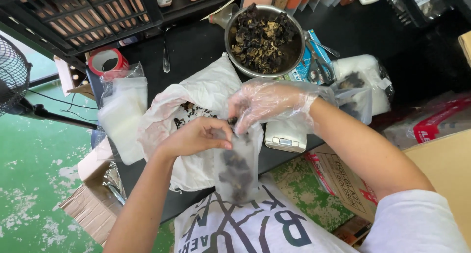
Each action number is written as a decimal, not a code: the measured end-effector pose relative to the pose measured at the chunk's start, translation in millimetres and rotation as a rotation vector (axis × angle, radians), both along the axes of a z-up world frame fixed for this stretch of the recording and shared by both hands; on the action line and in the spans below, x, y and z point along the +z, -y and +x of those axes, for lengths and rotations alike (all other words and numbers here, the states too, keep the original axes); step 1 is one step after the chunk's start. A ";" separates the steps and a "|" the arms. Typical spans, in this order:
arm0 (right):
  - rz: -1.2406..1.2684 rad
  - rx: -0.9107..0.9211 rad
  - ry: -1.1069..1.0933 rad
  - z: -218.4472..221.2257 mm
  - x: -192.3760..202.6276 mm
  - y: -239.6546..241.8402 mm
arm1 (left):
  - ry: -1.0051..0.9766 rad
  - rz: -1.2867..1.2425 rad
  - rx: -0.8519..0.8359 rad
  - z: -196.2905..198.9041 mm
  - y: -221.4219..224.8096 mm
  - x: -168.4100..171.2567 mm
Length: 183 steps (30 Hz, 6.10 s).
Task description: The person scoops dried black mushrooms from a large white bag into small clear plastic bags using gloved hands. Each filled bag is placed on a digital scale to measure weight, then set aside. The process repeats with multiple small bags being filled and weighed.
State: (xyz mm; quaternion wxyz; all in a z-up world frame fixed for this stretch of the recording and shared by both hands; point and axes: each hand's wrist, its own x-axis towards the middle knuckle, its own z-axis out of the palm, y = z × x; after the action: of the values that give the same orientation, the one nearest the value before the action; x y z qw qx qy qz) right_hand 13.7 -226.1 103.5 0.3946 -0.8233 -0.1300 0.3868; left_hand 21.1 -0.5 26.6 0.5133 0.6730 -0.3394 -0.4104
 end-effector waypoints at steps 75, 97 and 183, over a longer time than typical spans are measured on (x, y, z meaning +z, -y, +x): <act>-0.167 0.102 -0.040 -29.8 17.4 -15.3 | -0.056 -0.206 0.118 -13.2 -10.1 -53.7; -0.341 -0.185 -0.074 -91.1 44.5 33.4 | -0.365 -0.211 0.161 -58.4 81.2 -53.1; -0.184 -0.129 0.489 14.0 -74.6 31.8 | 0.357 0.436 0.673 50.5 -18.5 -237.9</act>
State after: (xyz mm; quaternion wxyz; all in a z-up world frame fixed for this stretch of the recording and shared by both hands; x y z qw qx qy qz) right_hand 27.7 -257.9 28.8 0.2990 -0.9312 -0.1330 0.1608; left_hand 71.6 18.0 -211.4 0.3975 0.8991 -0.0898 -0.1596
